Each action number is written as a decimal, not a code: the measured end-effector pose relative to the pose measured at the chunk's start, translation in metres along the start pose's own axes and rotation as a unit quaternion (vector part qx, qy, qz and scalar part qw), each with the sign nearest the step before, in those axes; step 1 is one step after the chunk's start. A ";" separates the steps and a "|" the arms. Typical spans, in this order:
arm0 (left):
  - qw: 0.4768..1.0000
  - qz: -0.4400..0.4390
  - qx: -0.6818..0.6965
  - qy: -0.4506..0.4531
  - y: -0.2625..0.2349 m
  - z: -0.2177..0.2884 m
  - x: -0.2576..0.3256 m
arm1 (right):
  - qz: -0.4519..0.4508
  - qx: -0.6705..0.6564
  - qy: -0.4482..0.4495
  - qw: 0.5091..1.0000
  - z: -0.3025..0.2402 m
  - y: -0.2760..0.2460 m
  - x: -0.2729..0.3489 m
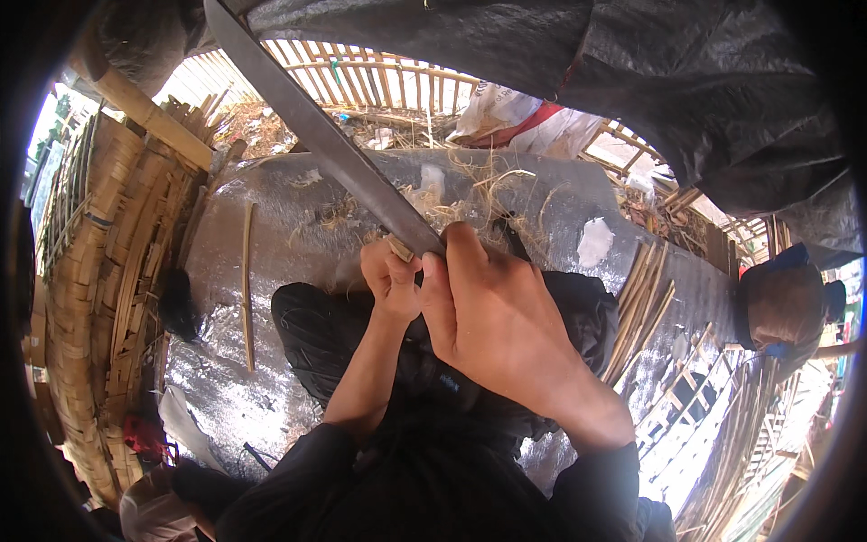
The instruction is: The person shaves a strip of bamboo with a machete while sitting on the floor, producing wood shavings.
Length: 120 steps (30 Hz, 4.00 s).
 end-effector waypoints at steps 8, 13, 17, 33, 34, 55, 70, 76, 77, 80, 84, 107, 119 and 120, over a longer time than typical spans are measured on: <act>0.994 0.056 -0.087 0.037 0.029 -0.011 0.017 | 0.040 0.130 0.060 0.989 0.000 -0.006 0.014; 0.997 -0.063 -0.046 -0.004 0.036 -0.007 0.008 | 0.006 0.180 0.038 0.983 0.007 -0.038 0.010; 0.989 -0.139 0.006 -0.056 0.039 -0.010 0.008 | 0.009 0.180 0.024 0.983 0.010 -0.044 0.013; 0.996 0.065 -0.064 0.006 0.020 -0.018 0.002 | 0.031 0.034 0.017 0.999 0.000 -0.010 -0.007; 0.998 0.050 -0.043 -0.004 0.020 -0.017 0.002 | 0.028 0.029 0.016 0.999 -0.001 -0.011 -0.008; 0.998 0.011 -0.061 0.013 0.043 -0.011 0.013 | 0.054 0.140 0.072 0.986 0.009 -0.024 0.016; 0.994 -0.036 -0.093 -0.046 0.000 0.002 -0.050 | 0.005 0.137 -0.028 0.990 0.019 -0.021 -0.054; 0.994 -0.053 0.012 -0.093 -0.024 0.010 -0.037 | -0.035 -0.087 -0.095 0.991 0.019 0.012 -0.055; 0.994 -0.052 0.042 -0.089 -0.028 0.010 -0.033 | -0.053 -0.128 -0.082 0.987 0.020 0.017 -0.052; 0.990 -0.053 0.092 -0.091 -0.033 0.009 -0.031 | -0.076 -0.222 -0.050 0.971 0.023 0.023 -0.046; 0.983 -0.109 0.101 -0.107 -0.038 0.020 -0.041 | -0.065 -0.281 -0.015 0.957 0.032 0.021 -0.049; 0.991 -0.060 0.077 -0.091 -0.008 -0.006 -0.044 | 0.049 -0.225 -0.060 0.971 0.041 0.029 -0.041; 0.988 -0.088 0.073 -0.106 -0.012 -0.005 -0.045 | 0.066 -0.263 -0.046 0.961 0.038 0.034 -0.043; 0.989 -0.080 0.071 -0.103 -0.011 -0.002 -0.047 | 0.070 -0.265 -0.050 0.960 0.036 0.034 -0.043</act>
Point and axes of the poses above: each hand's wrist, its own x-axis away from the middle knuckle, its own y-axis out of the palm, z = x × y, the point moved 2 cm from there along -x, towards the middle knuckle, and after that the axes turned 13 degrees about -x, right-handed, at the moved point
